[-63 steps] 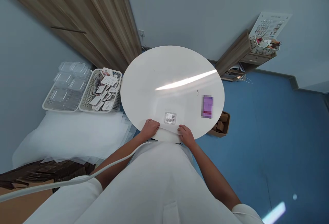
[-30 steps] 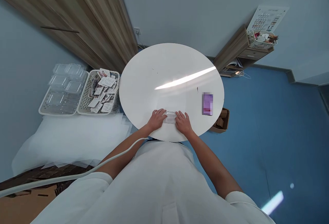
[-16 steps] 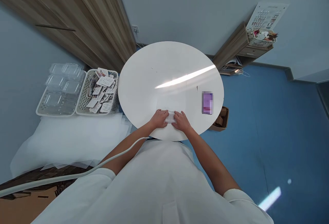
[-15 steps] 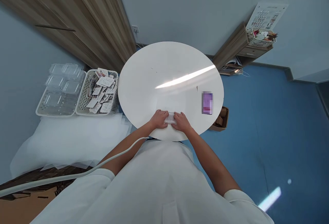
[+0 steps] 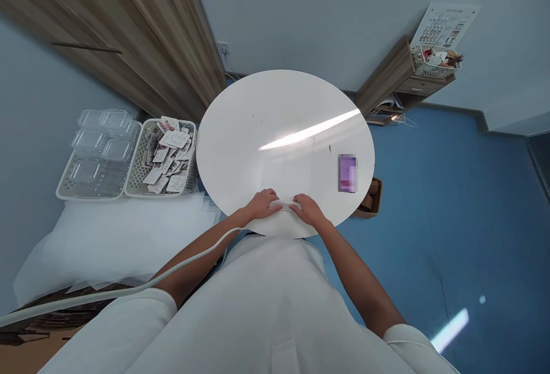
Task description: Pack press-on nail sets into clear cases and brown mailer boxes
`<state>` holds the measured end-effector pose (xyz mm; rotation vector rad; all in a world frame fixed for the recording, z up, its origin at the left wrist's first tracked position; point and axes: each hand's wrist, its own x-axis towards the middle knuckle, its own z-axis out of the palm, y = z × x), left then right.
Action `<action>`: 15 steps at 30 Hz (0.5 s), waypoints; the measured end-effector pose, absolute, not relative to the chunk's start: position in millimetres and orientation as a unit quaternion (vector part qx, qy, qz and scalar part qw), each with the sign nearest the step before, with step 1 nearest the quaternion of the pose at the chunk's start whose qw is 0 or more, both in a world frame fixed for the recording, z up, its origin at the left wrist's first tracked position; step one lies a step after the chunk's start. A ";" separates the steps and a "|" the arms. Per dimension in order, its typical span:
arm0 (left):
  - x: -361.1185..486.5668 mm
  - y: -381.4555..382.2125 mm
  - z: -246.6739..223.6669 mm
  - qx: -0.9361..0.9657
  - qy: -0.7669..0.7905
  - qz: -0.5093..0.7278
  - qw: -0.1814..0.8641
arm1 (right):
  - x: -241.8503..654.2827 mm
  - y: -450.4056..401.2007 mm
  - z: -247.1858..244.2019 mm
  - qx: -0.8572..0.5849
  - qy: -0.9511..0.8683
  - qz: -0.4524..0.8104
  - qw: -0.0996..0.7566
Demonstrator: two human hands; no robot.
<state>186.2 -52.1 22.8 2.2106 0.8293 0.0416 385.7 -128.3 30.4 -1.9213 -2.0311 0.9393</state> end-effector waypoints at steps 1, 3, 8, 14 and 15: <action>184.8 -46.9 21.1 0.854 0.334 0.011 0.398 | 387.2 -123.5 29.2 -0.660 -0.670 0.327 0.095; 181.4 -37.3 15.9 0.825 0.359 0.010 0.436 | 389.6 -115.3 26.0 -0.676 -0.640 0.351 0.095; 171.3 -25.2 -0.5 0.720 0.478 0.032 0.502 | 394.9 -103.7 15.1 -0.702 -0.557 0.422 0.141; 163.4 -27.5 -10.1 0.637 0.550 0.045 0.538 | 403.3 -100.7 4.4 -0.749 -0.455 0.440 0.198; 163.2 -27.9 -10.7 0.635 0.554 0.047 0.536 | 404.7 -101.1 3.1 -0.756 -0.446 0.434 0.202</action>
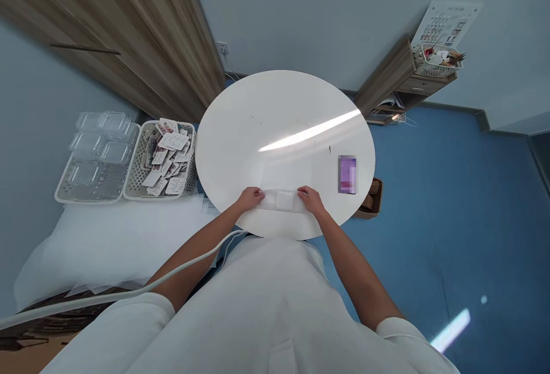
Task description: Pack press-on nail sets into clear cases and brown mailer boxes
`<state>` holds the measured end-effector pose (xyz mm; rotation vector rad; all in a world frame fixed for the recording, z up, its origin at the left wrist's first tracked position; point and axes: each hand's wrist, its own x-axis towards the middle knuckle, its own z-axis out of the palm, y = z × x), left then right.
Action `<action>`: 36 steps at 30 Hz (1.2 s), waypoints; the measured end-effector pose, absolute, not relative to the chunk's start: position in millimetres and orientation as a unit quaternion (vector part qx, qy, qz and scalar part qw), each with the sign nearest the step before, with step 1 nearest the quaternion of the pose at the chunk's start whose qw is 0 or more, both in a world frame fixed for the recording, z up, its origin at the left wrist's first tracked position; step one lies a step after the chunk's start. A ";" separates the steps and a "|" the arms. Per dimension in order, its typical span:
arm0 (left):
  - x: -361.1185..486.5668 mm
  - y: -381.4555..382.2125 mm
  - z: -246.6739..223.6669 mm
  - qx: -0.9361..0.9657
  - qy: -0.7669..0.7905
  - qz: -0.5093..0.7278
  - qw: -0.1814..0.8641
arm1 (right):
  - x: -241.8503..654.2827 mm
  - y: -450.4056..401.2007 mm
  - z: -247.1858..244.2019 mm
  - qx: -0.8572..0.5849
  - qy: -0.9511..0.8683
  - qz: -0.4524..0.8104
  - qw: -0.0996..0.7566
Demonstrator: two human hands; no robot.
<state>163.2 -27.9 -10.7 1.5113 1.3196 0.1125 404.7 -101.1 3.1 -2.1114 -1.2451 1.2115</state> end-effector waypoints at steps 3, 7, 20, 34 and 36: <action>164.0 -27.5 -13.2 0.630 0.566 0.052 0.529 | 408.6 -103.8 -0.4 -0.775 -0.431 0.414 0.208; 165.2 -26.3 -16.8 0.627 0.584 0.046 0.514 | 410.8 -109.8 -3.1 -0.789 -0.424 0.393 0.209; 183.3 -45.7 7.0 0.925 0.288 0.037 0.247 | 364.1 -123.4 13.9 -0.631 -0.746 0.201 0.066; 184.3 -52.8 13.8 0.910 0.249 -0.035 0.329 | 369.9 -130.9 26.9 -0.612 -0.708 0.352 0.027; 181.0 -58.1 16.5 0.896 0.254 -0.036 0.362 | 369.1 -139.4 30.5 -0.615 -0.692 0.376 0.039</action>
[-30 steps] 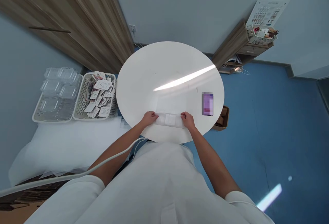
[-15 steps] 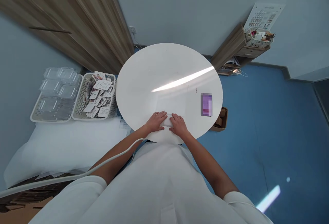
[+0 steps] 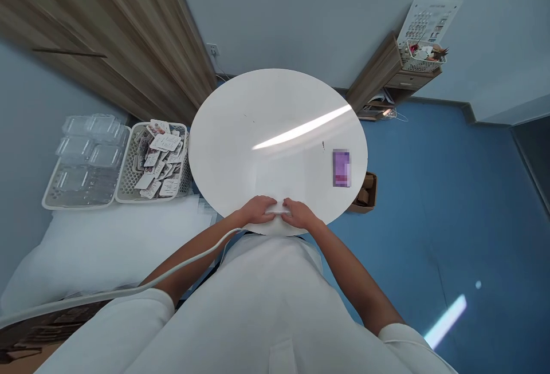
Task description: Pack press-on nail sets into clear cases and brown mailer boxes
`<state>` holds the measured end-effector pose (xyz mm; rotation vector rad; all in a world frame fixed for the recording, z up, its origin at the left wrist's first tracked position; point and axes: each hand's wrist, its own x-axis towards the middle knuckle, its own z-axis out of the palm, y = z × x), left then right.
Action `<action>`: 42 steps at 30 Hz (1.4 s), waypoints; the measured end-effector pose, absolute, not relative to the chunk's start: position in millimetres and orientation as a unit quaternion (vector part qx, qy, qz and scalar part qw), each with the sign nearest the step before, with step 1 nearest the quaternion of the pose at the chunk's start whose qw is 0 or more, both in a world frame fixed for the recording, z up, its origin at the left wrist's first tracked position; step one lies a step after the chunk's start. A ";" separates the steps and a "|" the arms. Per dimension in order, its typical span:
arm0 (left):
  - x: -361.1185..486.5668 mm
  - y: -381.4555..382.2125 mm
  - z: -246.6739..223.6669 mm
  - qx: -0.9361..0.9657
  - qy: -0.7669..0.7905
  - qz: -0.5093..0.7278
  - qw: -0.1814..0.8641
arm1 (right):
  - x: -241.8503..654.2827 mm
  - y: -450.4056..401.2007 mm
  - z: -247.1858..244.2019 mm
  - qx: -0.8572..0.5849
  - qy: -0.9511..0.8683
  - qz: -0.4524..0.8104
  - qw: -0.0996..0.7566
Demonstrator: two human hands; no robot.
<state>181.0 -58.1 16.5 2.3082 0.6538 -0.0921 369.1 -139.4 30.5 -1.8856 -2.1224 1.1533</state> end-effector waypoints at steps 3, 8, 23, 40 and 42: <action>179.2 -60.8 21.3 0.871 0.274 -0.029 0.406 | 371.2 -146.4 33.1 -0.626 -0.672 0.388 0.085; 173.9 -51.5 26.8 0.823 0.344 -0.016 0.453 | 384.8 -141.9 32.9 -0.634 -0.635 0.425 0.119; 157.8 -35.0 -11.2 0.659 0.534 0.082 0.524 | 411.3 -123.8 2.7 -0.756 -0.469 0.412 0.197; 182.0 -40.8 13.4 0.886 0.365 0.072 0.276 | 386.6 -125.7 12.6 -0.696 -0.676 0.207 0.123; 192.0 -41.9 12.4 0.918 0.298 0.017 0.260 | 382.8 -121.5 10.5 -0.649 -0.722 0.225 0.077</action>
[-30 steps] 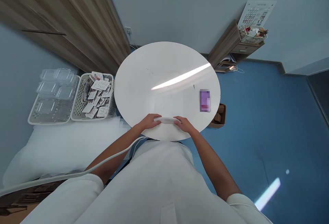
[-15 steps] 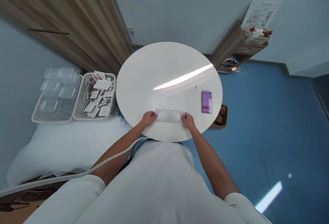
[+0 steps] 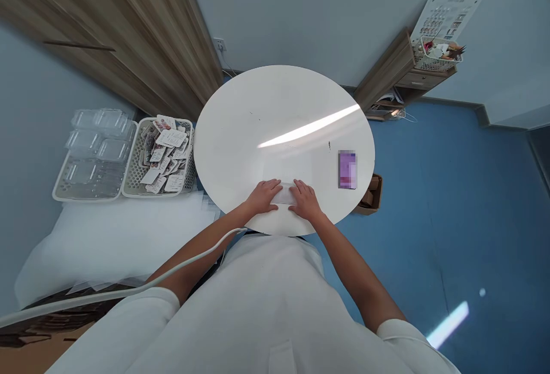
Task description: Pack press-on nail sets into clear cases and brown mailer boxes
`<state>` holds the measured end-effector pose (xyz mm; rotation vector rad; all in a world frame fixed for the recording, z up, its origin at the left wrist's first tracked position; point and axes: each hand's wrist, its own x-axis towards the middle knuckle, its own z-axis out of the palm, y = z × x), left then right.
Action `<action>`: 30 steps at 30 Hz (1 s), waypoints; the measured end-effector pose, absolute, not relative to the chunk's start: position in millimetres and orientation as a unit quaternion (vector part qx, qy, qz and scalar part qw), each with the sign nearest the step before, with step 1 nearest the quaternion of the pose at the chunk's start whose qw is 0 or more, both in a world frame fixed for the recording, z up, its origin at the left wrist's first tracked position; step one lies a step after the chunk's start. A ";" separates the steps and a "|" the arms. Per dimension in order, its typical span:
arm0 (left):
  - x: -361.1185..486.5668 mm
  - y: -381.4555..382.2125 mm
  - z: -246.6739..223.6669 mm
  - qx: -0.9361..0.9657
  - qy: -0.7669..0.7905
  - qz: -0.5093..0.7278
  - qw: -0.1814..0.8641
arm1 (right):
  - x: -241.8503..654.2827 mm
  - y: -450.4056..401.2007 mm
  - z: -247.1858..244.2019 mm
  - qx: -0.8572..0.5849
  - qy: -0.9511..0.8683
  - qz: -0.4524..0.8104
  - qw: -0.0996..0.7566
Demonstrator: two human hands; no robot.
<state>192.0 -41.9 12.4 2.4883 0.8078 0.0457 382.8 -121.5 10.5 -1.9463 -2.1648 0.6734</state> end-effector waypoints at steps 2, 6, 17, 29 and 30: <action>199.3 -41.8 9.4 0.926 0.282 -0.015 0.251 | 380.8 -117.8 6.7 -0.641 -0.729 0.235 0.053; 204.0 -41.0 7.5 0.922 0.294 -0.013 0.252 | 381.5 -114.3 3.5 -0.641 -0.722 0.254 0.056; 178.9 -69.5 21.4 0.907 0.261 -0.031 0.328 | 375.2 -154.1 18.6 -0.612 -0.705 0.352 0.063; 166.4 -42.4 23.0 0.802 0.383 -0.001 0.460 | 396.2 -105.9 27.7 -0.665 -0.583 0.447 0.134; 164.6 -41.0 19.4 0.795 0.405 0.011 0.452 | 396.1 -102.5 26.1 -0.677 -0.565 0.450 0.140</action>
